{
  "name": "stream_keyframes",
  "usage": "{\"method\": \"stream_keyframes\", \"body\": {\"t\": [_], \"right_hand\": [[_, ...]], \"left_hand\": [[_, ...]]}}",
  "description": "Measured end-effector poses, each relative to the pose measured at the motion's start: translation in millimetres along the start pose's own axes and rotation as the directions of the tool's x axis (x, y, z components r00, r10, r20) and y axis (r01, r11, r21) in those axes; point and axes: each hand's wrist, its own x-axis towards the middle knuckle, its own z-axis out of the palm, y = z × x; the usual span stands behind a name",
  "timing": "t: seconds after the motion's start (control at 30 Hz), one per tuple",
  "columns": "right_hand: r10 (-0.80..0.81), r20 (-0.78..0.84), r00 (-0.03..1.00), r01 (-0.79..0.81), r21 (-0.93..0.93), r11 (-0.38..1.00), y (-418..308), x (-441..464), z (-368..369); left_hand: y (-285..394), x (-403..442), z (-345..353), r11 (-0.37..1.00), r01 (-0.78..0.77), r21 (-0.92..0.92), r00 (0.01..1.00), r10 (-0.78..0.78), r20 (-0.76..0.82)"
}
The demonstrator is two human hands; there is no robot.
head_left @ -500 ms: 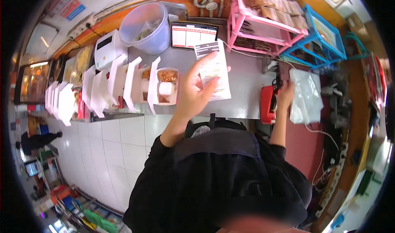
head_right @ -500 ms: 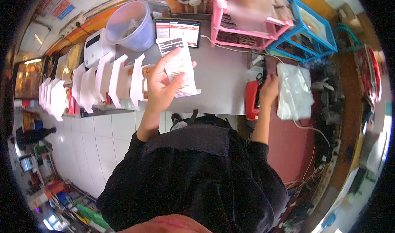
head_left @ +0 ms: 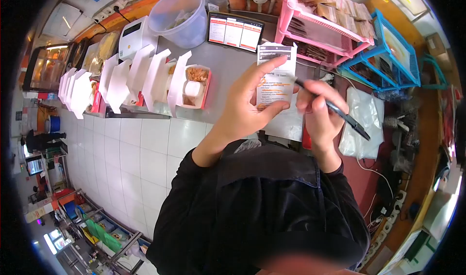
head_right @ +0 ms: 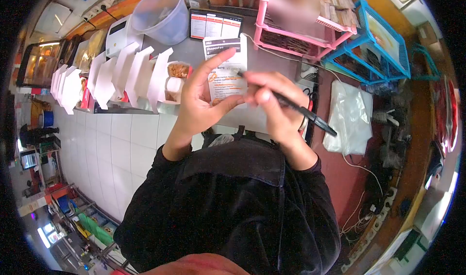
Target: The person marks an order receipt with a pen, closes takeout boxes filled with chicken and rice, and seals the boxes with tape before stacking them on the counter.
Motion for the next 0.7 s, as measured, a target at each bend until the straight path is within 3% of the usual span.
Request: {"method": "stream_keyframes", "body": {"t": [0.03,0.13,0.2,0.3,0.4,0.5,0.6,0.7], "right_hand": [[-0.152,0.044,0.987,0.158,-0.258,0.953,-4,5,0],[-0.272,0.165,0.948,0.318,-0.503,0.804,-15,10,9],[-0.289,0.137,0.947,0.318,-0.498,0.807,-11,10,11],[-0.329,0.099,0.939,0.331,-0.517,0.789,-7,12,10],[-0.318,0.191,0.929,0.37,-0.527,0.765,-12,16,5],[-0.326,0.189,0.926,0.374,-0.566,0.734,-15,16,-3],[-0.388,0.085,0.918,0.367,-0.553,0.748,-12,10,-11],[-0.347,0.099,0.933,0.338,-0.575,0.745,-11,11,-20]], "left_hand": [[2,1,2,1.0,0.002,-0.005,1.0,-0.002,-0.017],[7,1,5,0.999,0.025,0.024,0.998,-0.024,-0.055],[6,1,6,0.995,0.043,0.085,0.998,-0.039,-0.057],[2,7,9,0.957,-0.128,0.259,0.989,0.144,-0.043],[0,8,14,0.968,-0.113,0.223,0.99,0.128,-0.054],[-2,8,18,0.978,-0.002,0.211,0.998,0.017,-0.069],[-9,11,25,0.997,-0.025,0.079,0.996,0.032,-0.086],[-10,12,26,0.994,-0.009,0.111,0.998,0.016,-0.057]]}}
